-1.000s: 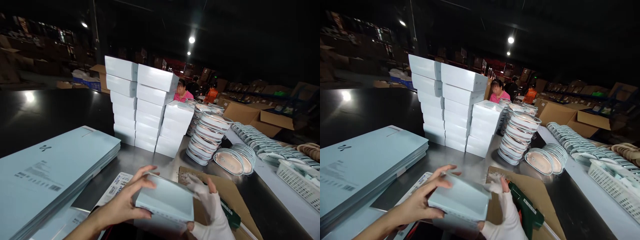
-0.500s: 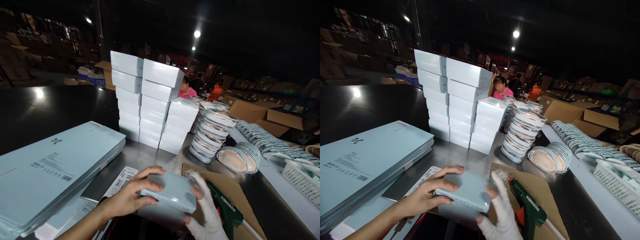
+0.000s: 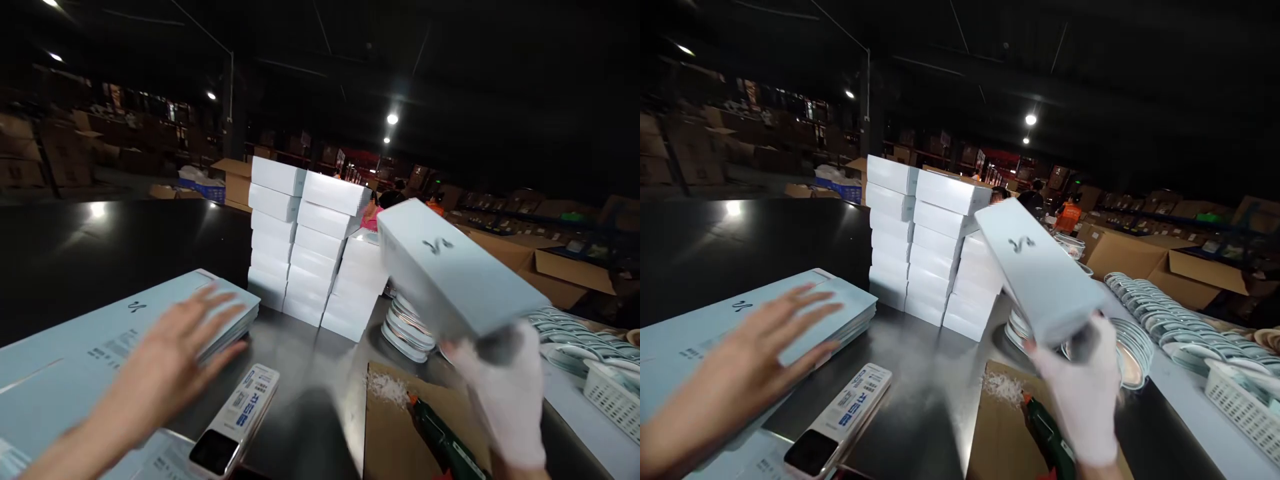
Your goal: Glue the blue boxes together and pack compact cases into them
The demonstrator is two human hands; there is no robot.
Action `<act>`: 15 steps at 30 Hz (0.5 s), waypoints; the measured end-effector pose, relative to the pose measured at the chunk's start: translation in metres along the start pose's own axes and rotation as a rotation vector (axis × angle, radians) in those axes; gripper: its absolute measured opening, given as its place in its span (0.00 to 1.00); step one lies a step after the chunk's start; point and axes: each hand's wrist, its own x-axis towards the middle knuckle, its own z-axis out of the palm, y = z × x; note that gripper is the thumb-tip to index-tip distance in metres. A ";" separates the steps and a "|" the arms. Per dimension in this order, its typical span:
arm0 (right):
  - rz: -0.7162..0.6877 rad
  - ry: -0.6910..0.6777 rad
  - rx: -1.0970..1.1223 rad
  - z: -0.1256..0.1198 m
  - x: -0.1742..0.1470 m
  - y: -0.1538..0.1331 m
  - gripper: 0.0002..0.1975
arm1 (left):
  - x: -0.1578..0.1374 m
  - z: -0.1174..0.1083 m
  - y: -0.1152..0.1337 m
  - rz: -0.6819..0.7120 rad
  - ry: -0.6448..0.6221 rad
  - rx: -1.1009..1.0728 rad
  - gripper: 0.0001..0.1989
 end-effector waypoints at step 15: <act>-0.595 -0.302 -0.570 0.086 0.076 -0.046 0.20 | -0.017 -0.037 -0.143 -0.490 -0.024 0.760 0.38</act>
